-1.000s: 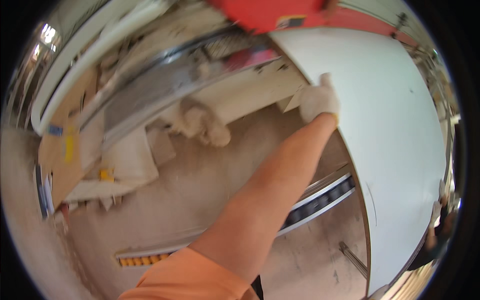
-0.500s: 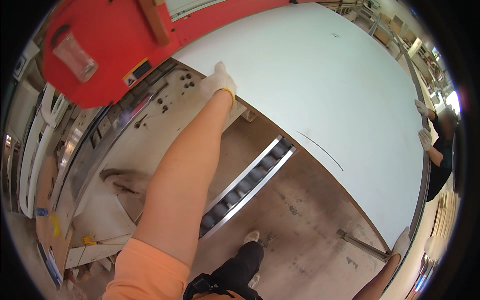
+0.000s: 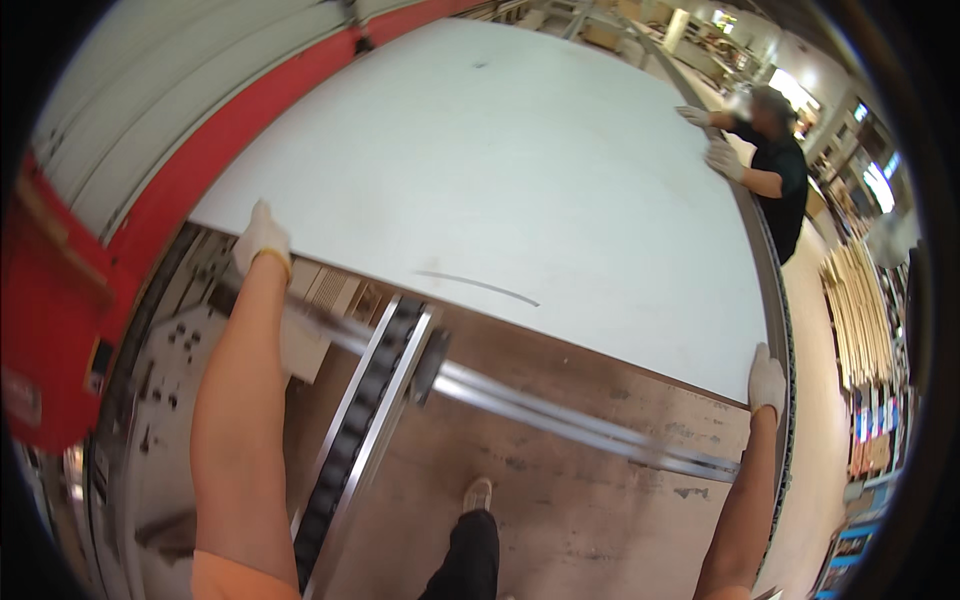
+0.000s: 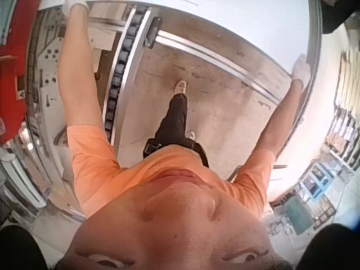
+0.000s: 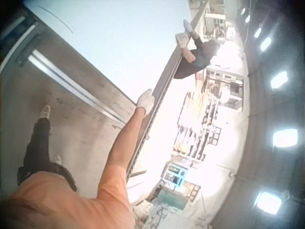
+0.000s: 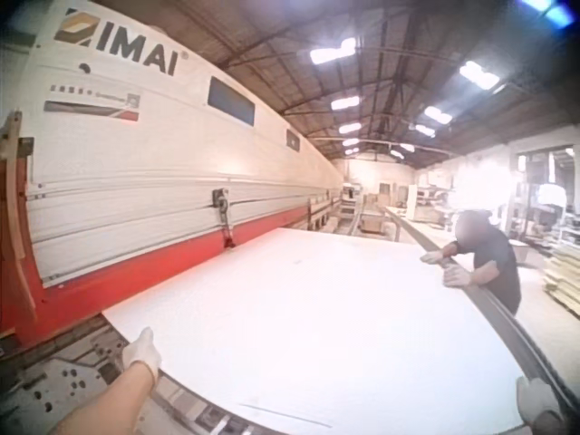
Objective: The person removes a white panel from a machine, walks across the workshop, and places it on a table with a coworker. They then carry another large white panel to a workbench and later operate a computer terminal to control machinery.
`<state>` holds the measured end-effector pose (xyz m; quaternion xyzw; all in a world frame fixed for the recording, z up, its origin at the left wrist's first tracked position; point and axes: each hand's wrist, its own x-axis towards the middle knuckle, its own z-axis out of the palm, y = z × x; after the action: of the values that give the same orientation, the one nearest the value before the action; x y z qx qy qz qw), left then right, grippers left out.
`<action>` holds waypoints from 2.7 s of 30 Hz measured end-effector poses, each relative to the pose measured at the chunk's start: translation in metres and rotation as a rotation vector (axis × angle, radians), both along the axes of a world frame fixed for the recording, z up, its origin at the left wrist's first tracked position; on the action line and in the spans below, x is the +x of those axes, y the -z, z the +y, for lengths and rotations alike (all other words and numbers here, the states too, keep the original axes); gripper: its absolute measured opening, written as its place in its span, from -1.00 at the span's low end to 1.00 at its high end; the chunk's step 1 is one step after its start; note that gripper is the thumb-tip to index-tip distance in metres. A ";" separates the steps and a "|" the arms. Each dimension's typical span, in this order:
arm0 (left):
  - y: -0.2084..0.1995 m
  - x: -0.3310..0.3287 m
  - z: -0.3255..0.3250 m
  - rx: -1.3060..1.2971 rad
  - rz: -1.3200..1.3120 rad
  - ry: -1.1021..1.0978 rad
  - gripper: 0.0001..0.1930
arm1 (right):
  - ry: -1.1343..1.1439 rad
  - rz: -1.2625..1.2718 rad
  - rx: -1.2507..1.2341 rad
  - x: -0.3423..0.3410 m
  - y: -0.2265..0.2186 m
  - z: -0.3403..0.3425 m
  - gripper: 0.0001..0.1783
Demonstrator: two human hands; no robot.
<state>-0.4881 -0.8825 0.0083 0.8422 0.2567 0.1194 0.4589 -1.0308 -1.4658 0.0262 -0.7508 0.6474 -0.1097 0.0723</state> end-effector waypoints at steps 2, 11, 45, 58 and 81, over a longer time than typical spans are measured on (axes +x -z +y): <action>0.001 0.019 -0.018 -0.121 0.000 -0.009 -0.12 | -0.009 0.030 -0.018 0.021 -0.002 -0.009 -0.09; 0.006 0.087 -0.066 -0.328 0.038 0.214 -0.21 | -0.156 0.104 0.101 0.065 -0.059 -0.037 -0.14; 0.062 -1.051 -0.251 0.400 -0.391 1.948 -0.04 | 0.961 -0.216 0.251 -0.817 0.032 0.841 -0.25; 0.089 -1.097 -0.253 0.134 0.059 1.565 0.09 | 0.515 -0.272 0.571 -1.131 0.008 0.727 -0.30; 0.018 -1.354 -0.076 0.614 0.054 1.066 -0.06 | 0.036 0.012 0.790 -1.452 0.135 0.520 -0.20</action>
<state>-1.8417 -0.9585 -0.0100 0.9511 -0.2340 -0.0793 0.1852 -2.4829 -0.9461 -0.1086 -0.6542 0.6534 0.1511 0.3498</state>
